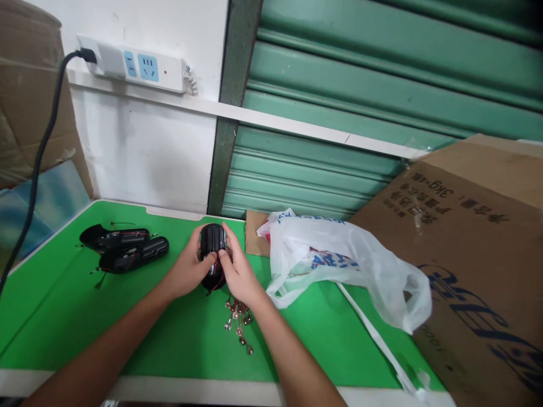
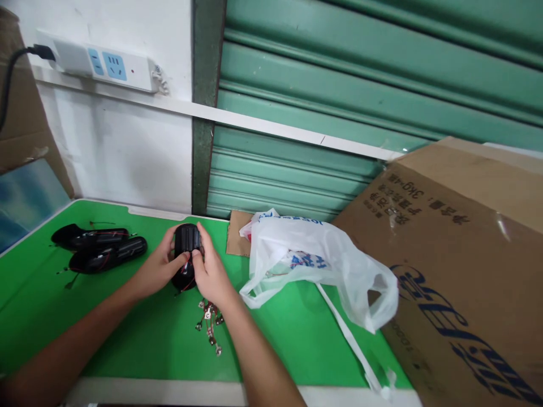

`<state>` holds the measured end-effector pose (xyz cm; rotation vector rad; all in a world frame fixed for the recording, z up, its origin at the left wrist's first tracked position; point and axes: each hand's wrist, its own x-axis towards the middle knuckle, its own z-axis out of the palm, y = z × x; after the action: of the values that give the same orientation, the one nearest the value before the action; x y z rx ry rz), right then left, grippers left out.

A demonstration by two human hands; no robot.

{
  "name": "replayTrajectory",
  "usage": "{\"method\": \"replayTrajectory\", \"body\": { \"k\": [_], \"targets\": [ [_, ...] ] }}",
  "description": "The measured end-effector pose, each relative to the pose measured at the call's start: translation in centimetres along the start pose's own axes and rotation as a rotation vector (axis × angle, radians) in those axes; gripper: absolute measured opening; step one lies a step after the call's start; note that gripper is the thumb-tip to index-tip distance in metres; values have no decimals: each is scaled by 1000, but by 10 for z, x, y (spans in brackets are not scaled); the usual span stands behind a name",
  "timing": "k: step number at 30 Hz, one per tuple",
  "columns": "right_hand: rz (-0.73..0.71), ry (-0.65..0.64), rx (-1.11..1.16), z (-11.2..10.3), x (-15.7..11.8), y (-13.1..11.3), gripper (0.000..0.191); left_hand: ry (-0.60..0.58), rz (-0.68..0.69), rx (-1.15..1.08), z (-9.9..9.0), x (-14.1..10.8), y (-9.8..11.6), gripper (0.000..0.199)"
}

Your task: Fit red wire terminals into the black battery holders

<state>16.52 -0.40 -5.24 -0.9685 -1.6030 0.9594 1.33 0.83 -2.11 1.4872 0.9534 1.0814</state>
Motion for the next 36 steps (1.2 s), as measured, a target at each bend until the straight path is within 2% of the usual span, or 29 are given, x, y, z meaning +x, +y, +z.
{"method": "replayTrajectory", "body": {
  "k": [11,20,25,29,36],
  "targets": [
    [-2,39,-58,3,0,-5,61,21,-27,-5,2,0,-5,68],
    [-19,9,13,1,-1,-2,61,40,-24,-29,4,0,1,68],
    [-50,26,18,2,-1,-4,61,69,-21,6,4,-1,2,65],
    [-45,42,12,3,-2,-7,61,45,-28,15,6,-2,2,65],
    [-62,110,-18,12,-4,-8,58,83,69,58,10,-3,-6,58]
  ]
}}
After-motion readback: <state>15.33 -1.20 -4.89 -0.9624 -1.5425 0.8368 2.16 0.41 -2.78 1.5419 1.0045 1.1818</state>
